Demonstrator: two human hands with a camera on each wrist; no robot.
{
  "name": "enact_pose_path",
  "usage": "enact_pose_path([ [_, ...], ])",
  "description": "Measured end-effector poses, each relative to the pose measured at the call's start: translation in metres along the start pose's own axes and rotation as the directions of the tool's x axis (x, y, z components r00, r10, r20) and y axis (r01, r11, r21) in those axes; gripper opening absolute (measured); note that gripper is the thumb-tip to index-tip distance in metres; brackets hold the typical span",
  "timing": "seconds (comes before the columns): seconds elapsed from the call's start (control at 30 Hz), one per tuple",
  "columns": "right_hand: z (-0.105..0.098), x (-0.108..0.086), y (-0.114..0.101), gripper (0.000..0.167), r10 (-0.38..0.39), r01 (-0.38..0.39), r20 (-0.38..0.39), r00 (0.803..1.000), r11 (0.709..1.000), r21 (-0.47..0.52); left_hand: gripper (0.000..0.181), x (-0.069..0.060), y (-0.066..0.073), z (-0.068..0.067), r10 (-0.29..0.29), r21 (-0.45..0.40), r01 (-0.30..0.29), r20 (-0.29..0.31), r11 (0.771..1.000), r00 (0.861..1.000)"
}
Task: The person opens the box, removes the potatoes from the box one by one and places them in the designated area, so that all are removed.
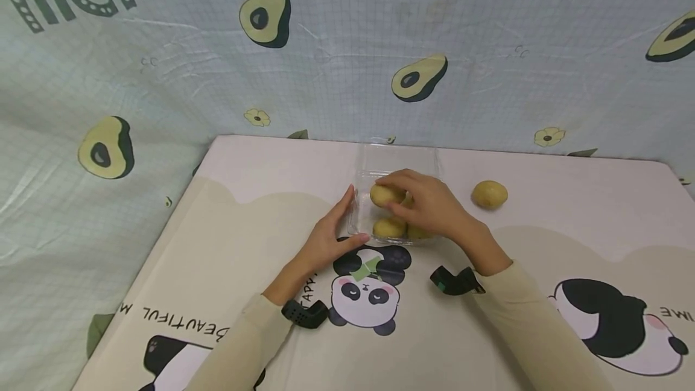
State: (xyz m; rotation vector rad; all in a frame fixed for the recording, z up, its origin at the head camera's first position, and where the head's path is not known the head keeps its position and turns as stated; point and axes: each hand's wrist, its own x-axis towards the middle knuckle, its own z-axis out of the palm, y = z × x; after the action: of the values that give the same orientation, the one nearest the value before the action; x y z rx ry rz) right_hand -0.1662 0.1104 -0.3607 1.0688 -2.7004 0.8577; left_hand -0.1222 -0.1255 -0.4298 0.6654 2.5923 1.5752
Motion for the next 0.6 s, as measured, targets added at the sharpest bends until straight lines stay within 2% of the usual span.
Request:
enact_pose_path([
  [0.43, -0.018, -0.017, 0.007, 0.040, -0.064, 0.068, -0.153, 0.986, 0.997, 0.020, 0.099, 0.000, 0.002, 0.000, -0.024, -0.003, 0.024, -0.001, 1.000, 1.000],
  [0.6, -0.026, -0.023, 0.014, 0.040, -0.079, 0.086, -0.180, 0.980, 0.996, 0.027, 0.100, 0.000, 0.003, 0.000, -0.022, -0.003, 0.022, -0.002, 1.000, 1.000],
])
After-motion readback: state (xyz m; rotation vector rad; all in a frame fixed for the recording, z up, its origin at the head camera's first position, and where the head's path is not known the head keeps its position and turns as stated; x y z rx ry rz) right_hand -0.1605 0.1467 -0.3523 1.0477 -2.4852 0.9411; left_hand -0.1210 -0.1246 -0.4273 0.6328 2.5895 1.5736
